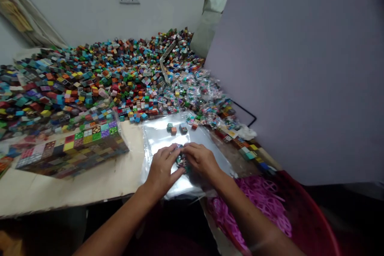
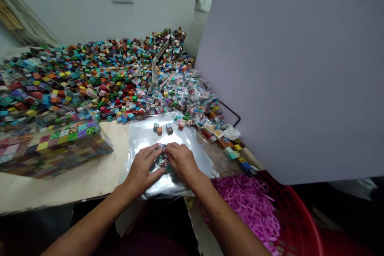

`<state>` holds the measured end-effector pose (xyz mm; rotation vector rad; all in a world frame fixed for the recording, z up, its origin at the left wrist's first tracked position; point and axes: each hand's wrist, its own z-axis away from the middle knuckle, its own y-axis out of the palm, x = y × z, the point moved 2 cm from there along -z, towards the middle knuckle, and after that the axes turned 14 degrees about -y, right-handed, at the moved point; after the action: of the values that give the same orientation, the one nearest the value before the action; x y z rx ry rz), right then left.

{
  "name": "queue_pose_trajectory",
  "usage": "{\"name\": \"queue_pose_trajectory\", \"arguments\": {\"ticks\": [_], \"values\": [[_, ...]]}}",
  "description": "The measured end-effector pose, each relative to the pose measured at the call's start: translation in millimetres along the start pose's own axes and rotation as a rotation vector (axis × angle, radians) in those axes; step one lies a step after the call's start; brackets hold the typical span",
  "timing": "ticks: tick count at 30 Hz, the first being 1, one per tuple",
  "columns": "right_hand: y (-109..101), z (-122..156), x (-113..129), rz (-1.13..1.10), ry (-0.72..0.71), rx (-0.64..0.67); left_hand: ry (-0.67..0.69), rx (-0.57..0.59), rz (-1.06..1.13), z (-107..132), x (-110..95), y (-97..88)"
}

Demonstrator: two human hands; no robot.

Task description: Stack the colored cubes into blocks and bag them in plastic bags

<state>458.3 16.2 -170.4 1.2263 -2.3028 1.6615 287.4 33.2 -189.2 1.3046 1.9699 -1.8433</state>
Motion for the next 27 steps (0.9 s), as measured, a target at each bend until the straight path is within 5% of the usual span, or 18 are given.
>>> {"name": "queue_pose_trajectory", "arguments": {"ticks": [3,7,17,21,23,27], "values": [[-23,-4,-18,-0.179,0.048,0.026,0.017,0.002,-0.065,0,-1,-0.4],[-49,-25,-63,0.168,0.304,-0.155,-0.009,0.022,-0.109,0,-5,-1.7],[-25,-92,-114,0.302,0.481,-0.083,-0.053,0.057,-0.18,-1,-9,-3.6],[-40,-76,-97,0.184,0.476,-0.119,-0.068,0.073,-0.152,-1,-9,-5.8],[-48,-58,-73,-0.054,0.383,-0.123,-0.088,0.096,-0.138,-1,-9,-7.1],[-47,-26,-12,-0.484,0.123,0.224,-0.11,0.128,-0.104,-2,-7,-8.4]]}}
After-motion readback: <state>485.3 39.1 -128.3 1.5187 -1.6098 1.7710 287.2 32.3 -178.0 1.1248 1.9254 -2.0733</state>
